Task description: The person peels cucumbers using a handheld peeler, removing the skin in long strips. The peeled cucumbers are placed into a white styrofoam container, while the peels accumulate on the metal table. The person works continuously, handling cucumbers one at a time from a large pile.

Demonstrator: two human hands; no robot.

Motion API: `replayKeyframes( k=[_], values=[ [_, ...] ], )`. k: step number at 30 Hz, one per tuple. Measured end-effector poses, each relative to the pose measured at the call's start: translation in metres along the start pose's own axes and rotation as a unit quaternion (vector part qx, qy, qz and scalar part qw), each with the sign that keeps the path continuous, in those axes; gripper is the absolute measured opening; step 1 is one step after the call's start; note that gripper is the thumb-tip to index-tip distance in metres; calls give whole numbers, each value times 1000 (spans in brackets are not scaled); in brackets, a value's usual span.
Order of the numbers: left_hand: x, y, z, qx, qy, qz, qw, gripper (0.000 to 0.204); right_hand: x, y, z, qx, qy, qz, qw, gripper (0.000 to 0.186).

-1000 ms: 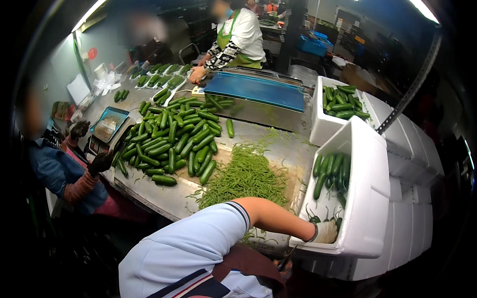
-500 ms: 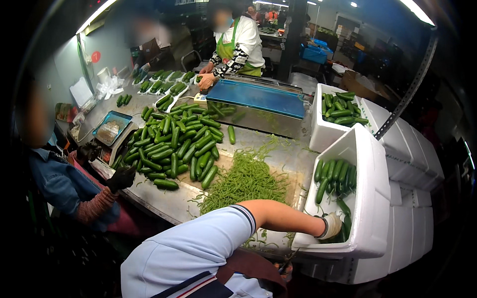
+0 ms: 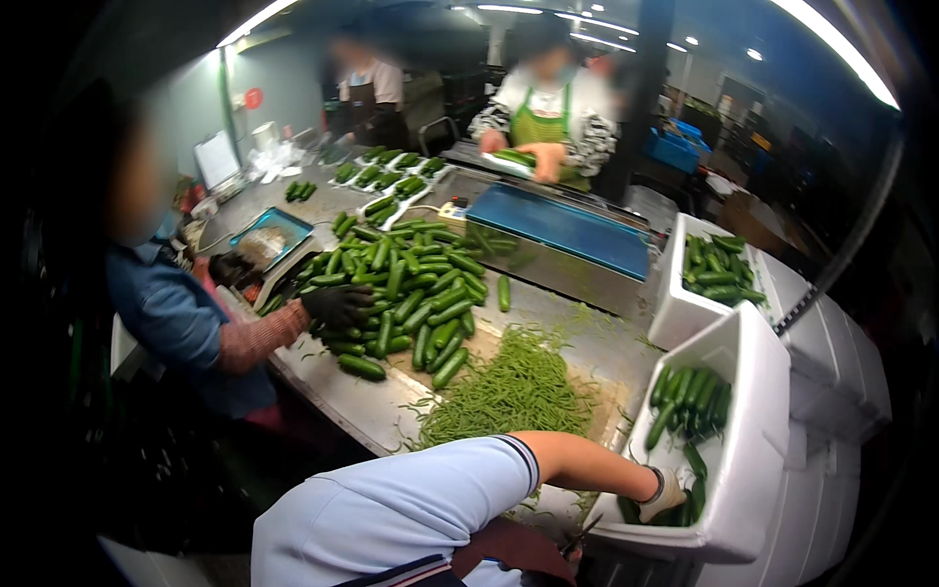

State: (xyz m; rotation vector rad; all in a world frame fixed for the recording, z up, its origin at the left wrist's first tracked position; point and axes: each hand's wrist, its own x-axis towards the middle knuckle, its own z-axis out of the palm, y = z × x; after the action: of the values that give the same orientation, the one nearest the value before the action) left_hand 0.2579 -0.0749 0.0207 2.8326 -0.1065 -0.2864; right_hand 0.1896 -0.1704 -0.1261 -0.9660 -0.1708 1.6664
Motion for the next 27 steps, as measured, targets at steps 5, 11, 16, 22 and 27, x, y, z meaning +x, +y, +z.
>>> replayKeyframes(
  k=[5,11,16,22,27],
  values=[
    [-17,-35,-5,-206,56,-37,976,79,14,-4,9,-4,-8,26,1000,55],
    [-94,-80,-7,-672,189,-13,716,55,8,-5,12,19,-24,45,999,56],
    [-194,-103,0,-608,331,-48,720,58,-25,2,-12,198,-140,148,959,56],
    [-248,-85,25,-403,501,-89,761,75,-43,17,22,172,-195,79,962,50],
    [-268,-77,17,-295,512,-122,798,79,-35,29,31,411,-299,118,853,49]
  ],
)
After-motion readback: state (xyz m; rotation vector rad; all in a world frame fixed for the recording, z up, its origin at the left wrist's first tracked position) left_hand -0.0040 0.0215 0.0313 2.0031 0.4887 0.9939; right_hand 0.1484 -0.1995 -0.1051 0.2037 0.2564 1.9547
